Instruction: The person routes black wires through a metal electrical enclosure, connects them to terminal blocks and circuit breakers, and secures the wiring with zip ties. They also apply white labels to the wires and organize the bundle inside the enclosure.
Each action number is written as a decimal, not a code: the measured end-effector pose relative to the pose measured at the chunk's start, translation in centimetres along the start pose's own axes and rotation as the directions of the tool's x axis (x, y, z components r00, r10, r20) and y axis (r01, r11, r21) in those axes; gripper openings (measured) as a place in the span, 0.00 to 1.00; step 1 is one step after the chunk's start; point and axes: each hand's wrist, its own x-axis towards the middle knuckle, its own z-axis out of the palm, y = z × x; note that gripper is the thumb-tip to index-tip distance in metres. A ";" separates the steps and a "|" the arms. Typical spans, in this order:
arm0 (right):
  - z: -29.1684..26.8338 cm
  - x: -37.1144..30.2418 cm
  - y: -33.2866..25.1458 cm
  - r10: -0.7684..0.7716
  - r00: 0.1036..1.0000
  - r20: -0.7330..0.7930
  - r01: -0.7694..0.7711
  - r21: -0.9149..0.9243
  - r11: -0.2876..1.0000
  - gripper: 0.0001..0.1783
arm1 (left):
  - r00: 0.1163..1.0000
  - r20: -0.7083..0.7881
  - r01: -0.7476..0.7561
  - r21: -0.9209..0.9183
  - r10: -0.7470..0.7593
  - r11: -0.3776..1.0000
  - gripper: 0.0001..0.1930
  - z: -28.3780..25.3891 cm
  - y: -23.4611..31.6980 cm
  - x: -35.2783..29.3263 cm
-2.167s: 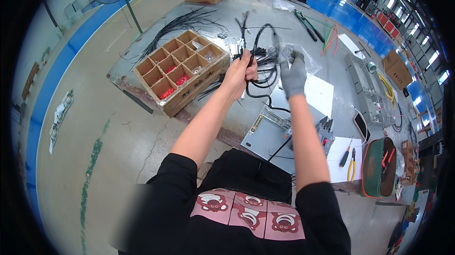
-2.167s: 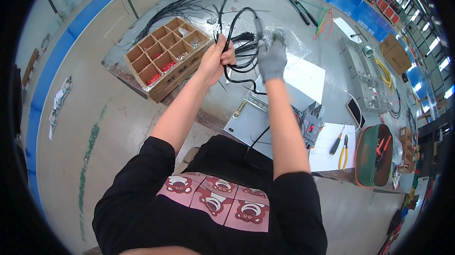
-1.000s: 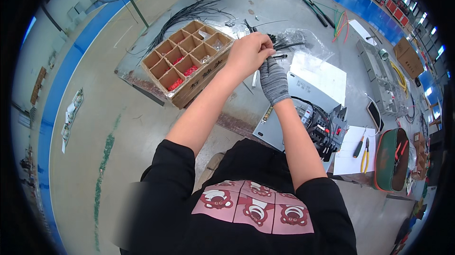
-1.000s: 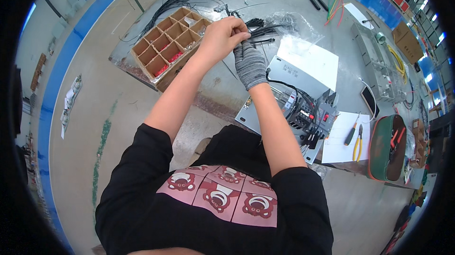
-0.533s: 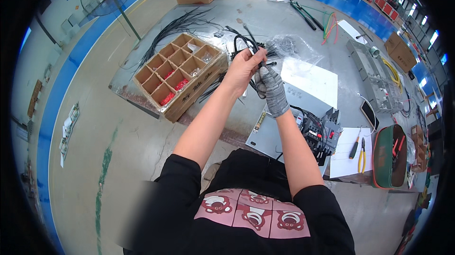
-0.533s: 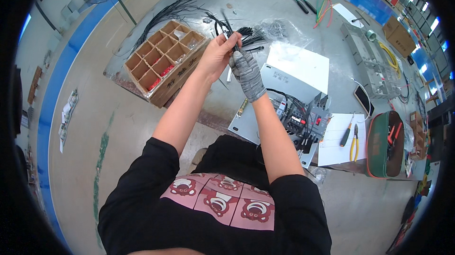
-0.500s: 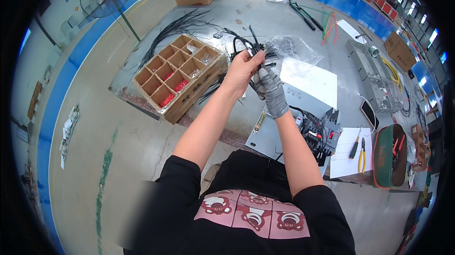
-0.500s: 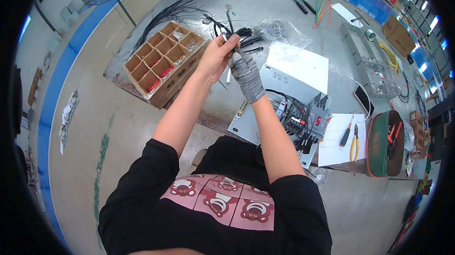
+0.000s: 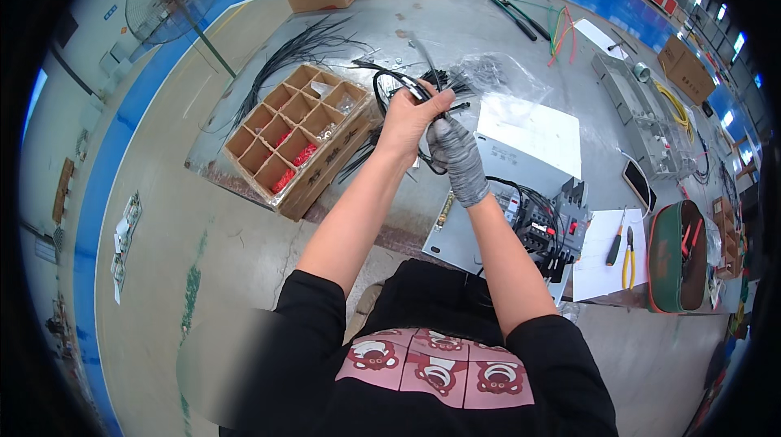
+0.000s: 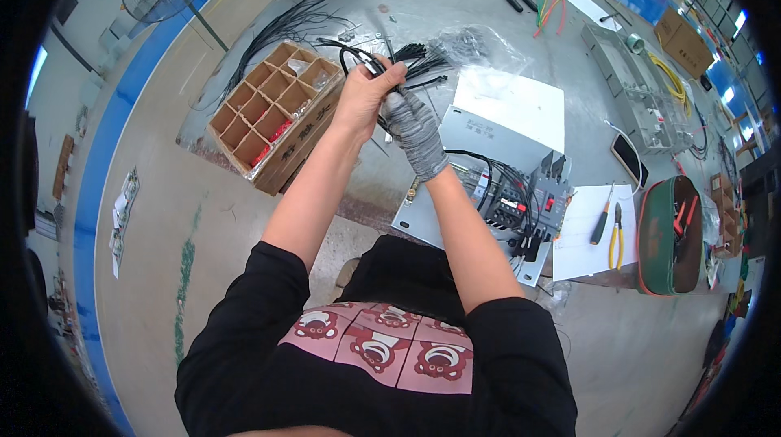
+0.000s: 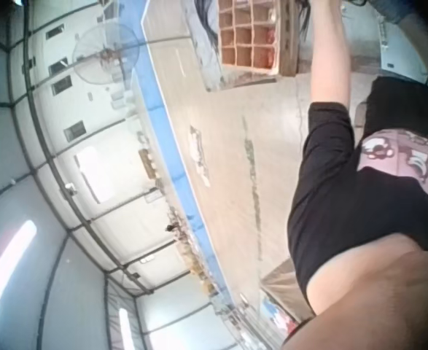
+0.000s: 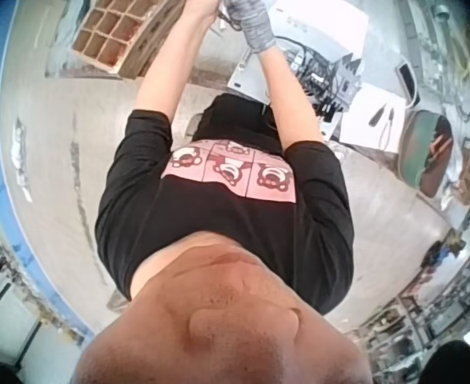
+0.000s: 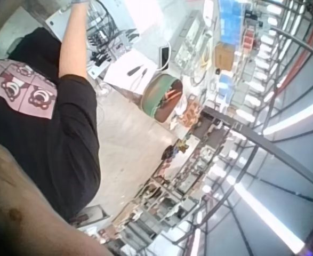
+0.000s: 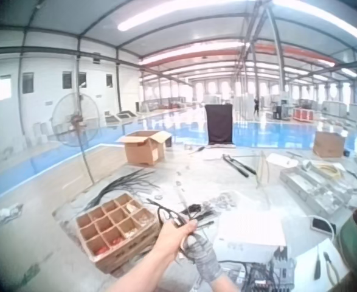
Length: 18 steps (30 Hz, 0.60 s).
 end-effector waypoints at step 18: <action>-2.3 0.6 -2.4 0.141 0.981 0.131 -0.120 -0.154 0.981 0.18 | 0.769 0.639 -0.211 0.282 -0.019 0.936 0.13 -2.9 3.3 2.6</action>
